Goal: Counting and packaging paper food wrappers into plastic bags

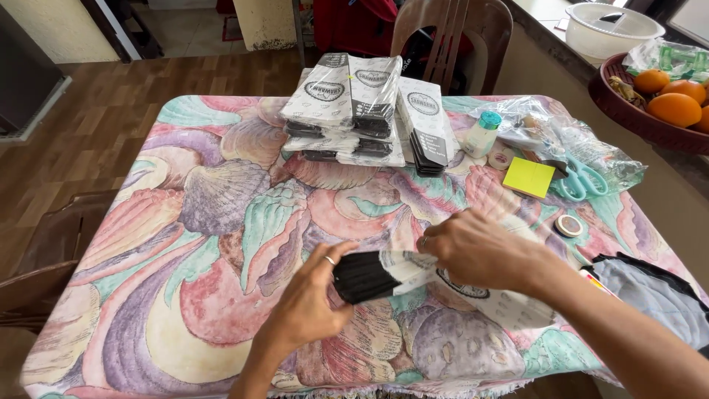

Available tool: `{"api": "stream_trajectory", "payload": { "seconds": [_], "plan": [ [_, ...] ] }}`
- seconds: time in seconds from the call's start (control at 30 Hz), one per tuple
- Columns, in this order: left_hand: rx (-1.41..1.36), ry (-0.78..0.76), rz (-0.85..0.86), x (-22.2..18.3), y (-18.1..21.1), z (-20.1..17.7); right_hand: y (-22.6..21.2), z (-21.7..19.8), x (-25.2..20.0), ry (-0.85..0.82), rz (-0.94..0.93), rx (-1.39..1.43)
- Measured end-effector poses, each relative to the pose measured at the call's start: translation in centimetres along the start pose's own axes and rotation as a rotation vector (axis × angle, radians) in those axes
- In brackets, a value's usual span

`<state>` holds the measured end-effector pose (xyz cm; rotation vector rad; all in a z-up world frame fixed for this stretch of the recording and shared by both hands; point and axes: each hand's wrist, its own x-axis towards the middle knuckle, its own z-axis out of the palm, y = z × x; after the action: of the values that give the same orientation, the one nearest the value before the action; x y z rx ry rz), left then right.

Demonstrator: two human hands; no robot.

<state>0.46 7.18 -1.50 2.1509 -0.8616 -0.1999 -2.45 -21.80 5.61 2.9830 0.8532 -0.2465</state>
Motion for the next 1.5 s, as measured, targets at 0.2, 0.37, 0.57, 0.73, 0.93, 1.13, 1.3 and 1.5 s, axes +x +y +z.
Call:
{"api": "stream_trajectory", "payload": {
  "seconds": [0.2,0.37,0.57,0.73,0.93,1.13,1.3,1.5],
  "plan": [
    [0.357,-0.036,0.092,1.2,3.0,1.6,0.2,2.2,1.2,-0.075,-0.038,-0.101],
    [0.719,-0.086,0.165,3.3,-0.9,6.4,-0.2,1.8,0.9,-0.03,-0.068,-0.134],
    [0.572,-0.454,-0.146,4.1,0.0,5.2,0.9,3.2,-1.0,0.054,0.01,-0.084],
    [0.621,-0.419,-0.082,4.5,-1.7,6.0,4.3,5.4,-4.1,-0.095,0.16,-0.206],
    [0.354,-0.043,0.146,3.7,-1.2,4.1,6.7,4.5,-8.1,0.23,0.403,0.123],
    [-0.491,0.264,-0.287,1.6,-2.3,3.3,6.1,12.0,-9.6,0.826,0.52,1.426],
    [-0.556,0.364,-0.352,1.0,-0.8,5.8,2.3,12.8,-7.3,0.855,0.734,1.447],
    [-0.702,0.281,-0.055,0.8,-1.1,5.5,2.8,13.1,-7.6,0.767,0.728,1.301]
  ]
}}
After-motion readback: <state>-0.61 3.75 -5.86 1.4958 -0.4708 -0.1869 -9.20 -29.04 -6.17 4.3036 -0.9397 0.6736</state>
